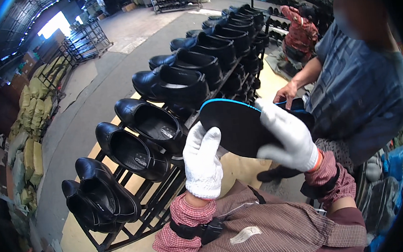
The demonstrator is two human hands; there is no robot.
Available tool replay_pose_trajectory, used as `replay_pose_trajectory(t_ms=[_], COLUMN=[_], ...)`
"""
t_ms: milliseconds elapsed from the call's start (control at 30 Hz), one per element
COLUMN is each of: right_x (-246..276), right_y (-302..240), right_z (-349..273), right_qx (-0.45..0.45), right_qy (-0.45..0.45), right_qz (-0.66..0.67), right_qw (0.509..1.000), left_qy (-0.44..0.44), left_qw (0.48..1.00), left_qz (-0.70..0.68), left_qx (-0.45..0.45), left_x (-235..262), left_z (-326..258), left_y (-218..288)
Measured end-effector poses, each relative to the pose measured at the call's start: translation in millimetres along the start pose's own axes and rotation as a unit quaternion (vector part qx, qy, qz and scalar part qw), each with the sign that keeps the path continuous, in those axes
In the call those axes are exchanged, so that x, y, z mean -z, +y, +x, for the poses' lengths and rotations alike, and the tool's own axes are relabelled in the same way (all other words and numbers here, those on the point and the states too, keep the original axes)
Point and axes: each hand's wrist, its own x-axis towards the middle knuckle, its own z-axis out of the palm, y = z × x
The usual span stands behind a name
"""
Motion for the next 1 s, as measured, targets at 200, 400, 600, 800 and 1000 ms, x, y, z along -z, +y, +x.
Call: replay_pose_trajectory(t_ms=[200, 400, 600, 800, 1000], right_x=[-3, 46, 13, -120, -161], right_y=[-2, 47, 35, 45, 94], right_z=[55, 149, 234, 267, 230], right_qx=[0.056, 0.034, -0.12, -0.053, -0.151], right_qy=[-0.012, -0.029, -0.486, -0.507, -0.317], right_qz=[-0.197, 0.052, -0.055, -0.095, -0.031], right_qw=[0.979, 0.998, 0.864, 0.855, 0.936], left_qy=[0.04, 0.025, 0.051, 0.099, 0.107], left_qw=[0.995, 0.78, 0.637, 0.593, 0.477], left_qz=[-0.061, 0.624, 0.769, 0.798, 0.849], left_qx=[-0.069, -0.035, 0.003, -0.046, -0.199], left_x=[-24, -27, -26, -7, -7], left_z=[36, 94, 118, 82, 82], left_y=[22, 17, -18, -12, -33])
